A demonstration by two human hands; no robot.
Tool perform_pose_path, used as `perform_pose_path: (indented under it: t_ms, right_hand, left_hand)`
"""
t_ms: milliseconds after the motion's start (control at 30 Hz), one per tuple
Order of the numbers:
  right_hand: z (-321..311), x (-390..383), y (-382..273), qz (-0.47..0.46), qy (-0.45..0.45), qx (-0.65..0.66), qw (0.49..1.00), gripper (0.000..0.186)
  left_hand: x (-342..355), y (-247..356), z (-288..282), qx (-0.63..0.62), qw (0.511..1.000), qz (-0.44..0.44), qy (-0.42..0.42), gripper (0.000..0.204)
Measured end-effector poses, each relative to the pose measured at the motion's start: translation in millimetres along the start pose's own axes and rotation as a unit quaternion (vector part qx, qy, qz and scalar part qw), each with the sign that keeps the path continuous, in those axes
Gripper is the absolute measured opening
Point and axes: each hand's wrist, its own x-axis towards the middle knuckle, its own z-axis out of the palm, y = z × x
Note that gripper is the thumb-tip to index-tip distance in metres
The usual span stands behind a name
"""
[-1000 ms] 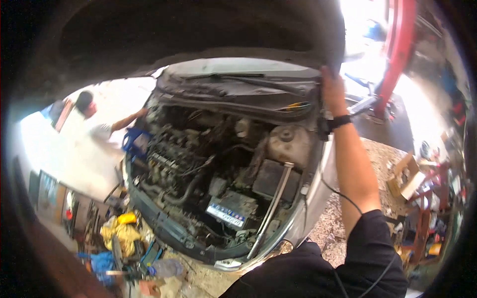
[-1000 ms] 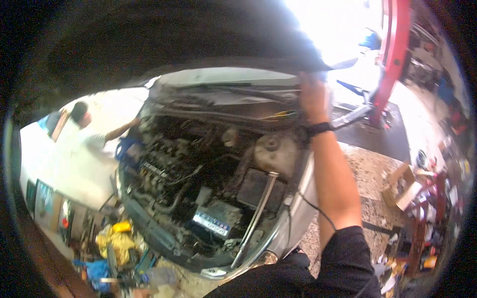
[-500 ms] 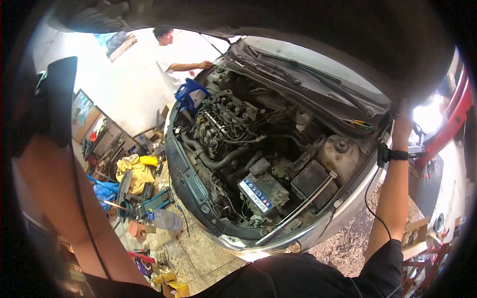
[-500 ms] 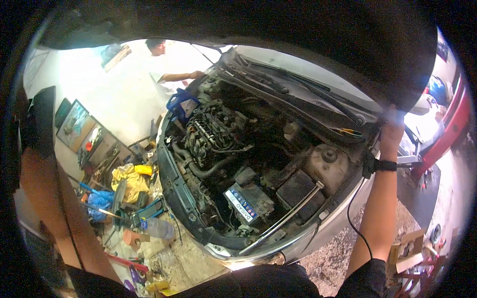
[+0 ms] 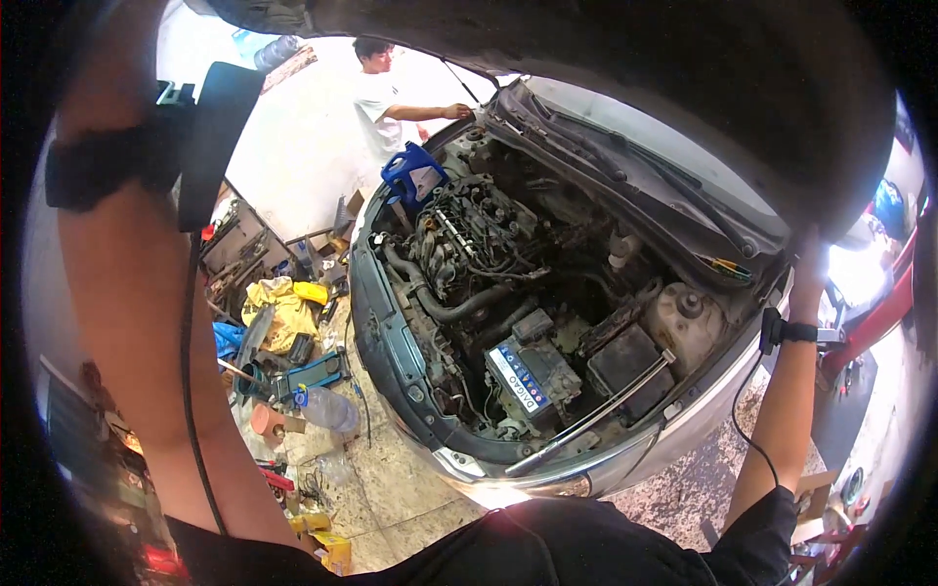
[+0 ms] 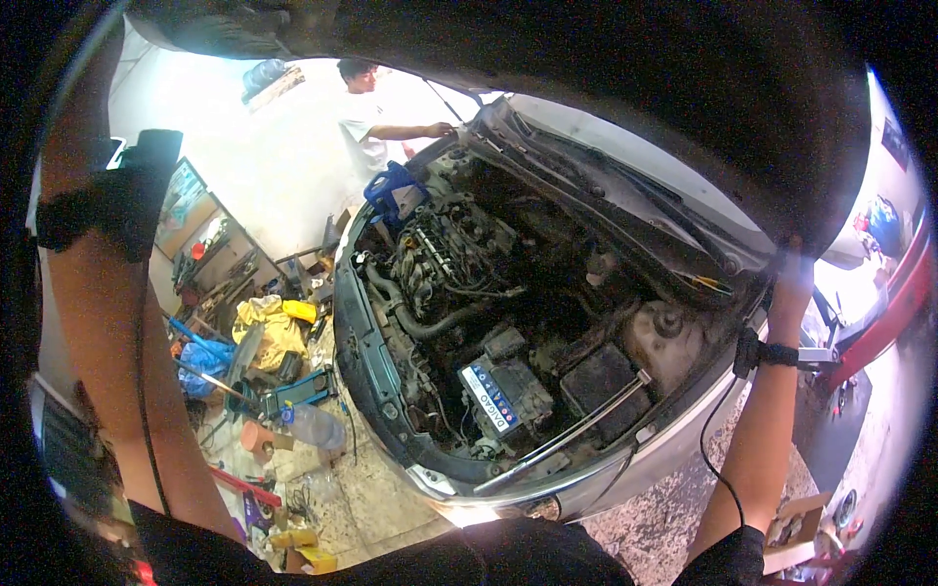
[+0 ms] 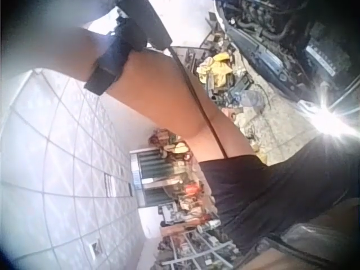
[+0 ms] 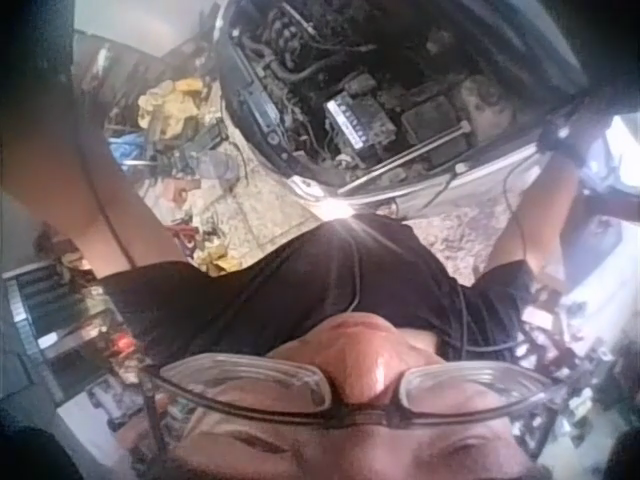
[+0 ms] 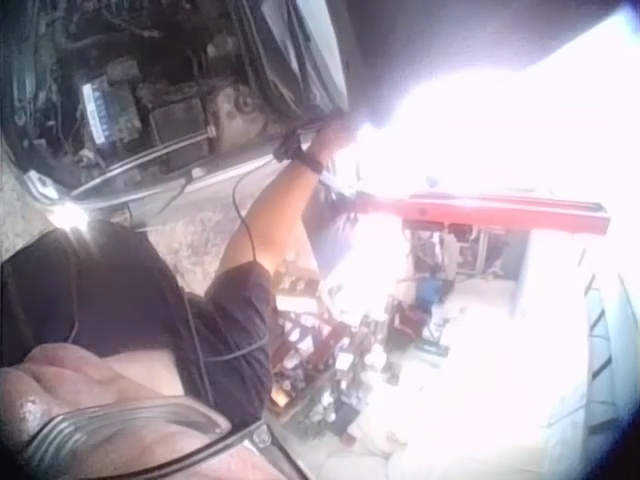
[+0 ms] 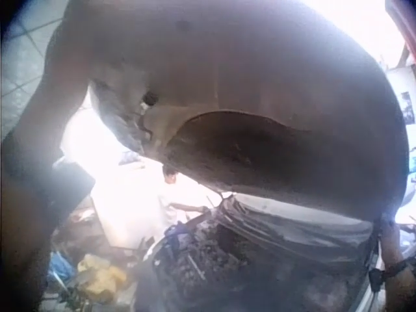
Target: Inspecting and performing maintenance on a vehicle engine bay using tools and flashlights.
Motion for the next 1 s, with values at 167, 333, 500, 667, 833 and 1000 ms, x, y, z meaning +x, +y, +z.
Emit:
perform_pose_path:
  t_ms: [167, 333, 500, 667, 833, 1000]
  right_hand:
    - [-1.3, 1.2, -7.8, 0.057, -0.054, 0.073, 0.994, 0.042]
    - [-2.4, -1.1, -12.2, -0.088, -0.04, -0.063, 0.993, 0.041]
    - [-10.3, -2.2, -14.5, -0.157, -0.015, -0.122, 0.98, 0.035]
    - [6.0, 10.6, -18.0, 0.048, -0.001, 0.034, 0.998, 0.036]
    - [-0.2, 4.0, -26.1, 0.032, -0.025, 0.034, 0.999, 0.033]
    - [-12.4, 8.8, -0.7, -0.01, -0.055, 0.04, 0.998, 0.03]
  left_hand:
    - [-11.8, 45.4, -6.1, -0.079, 0.994, -0.069, -0.008, 0.038]
    - [-25.8, 88.5, -1.2, -0.168, 0.975, -0.146, -0.009, 0.041]
    - [-23.0, 170.3, -4.7, -0.27, 0.928, -0.176, -0.184, 0.057]
    - [-28.6, 223.2, -27.7, -0.378, 0.891, -0.195, -0.157, 0.046]
    - [-23.7, 263.0, -27.3, -0.441, 0.849, -0.288, -0.034, 0.05]
    - [-34.0, 261.8, -27.7, -0.439, 0.86, -0.254, -0.057, 0.047]
